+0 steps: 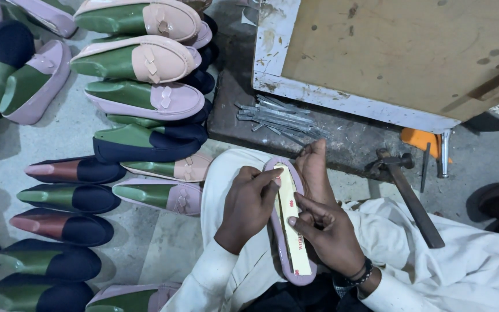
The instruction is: The person attaches insoles to shoe bases, applying adhesive-backed strips and using a hammer to secure them.
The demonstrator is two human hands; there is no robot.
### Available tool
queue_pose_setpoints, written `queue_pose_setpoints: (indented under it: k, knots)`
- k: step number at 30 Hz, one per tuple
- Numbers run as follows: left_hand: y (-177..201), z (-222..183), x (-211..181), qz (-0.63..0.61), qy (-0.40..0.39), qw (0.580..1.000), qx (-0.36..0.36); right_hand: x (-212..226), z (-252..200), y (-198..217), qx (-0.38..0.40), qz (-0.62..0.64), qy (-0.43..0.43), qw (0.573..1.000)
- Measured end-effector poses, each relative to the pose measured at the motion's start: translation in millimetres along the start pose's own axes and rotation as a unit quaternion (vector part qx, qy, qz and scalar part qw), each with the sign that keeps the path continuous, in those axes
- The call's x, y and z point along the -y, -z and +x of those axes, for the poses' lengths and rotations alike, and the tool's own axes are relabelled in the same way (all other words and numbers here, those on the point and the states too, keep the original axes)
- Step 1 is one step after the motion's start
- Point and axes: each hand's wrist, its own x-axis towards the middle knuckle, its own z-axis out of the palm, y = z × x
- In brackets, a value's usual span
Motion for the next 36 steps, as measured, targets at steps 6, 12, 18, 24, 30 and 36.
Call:
queue_pose_setpoints:
  k: [6,12,18,24,30,36]
  knots:
    - [-2,1,-3,0.034,0.036,0.999,0.005,7,0,1,0.005,-0.029,-0.019,0.999]
    - [-4,5,4,0.029,0.033,0.999,0.032,42,0,5,0.029,-0.092,-0.064,0.993]
    - [-2,6,-1,0.035,0.058,0.996,0.054,23,-1,9,0.046,-0.041,-0.008,0.998]
    - [1,10,-5,0.015,0.108,0.991,0.078,9,1,13,0.053,-0.058,0.047,0.996]
    - [-3,9,-2,0.004,0.097,0.993,0.063,0,2,10,0.043,-0.048,0.039,0.997]
    - [-1,9,-1,0.02,0.069,0.995,0.069,4,5,9,0.034,-0.02,0.021,0.999]
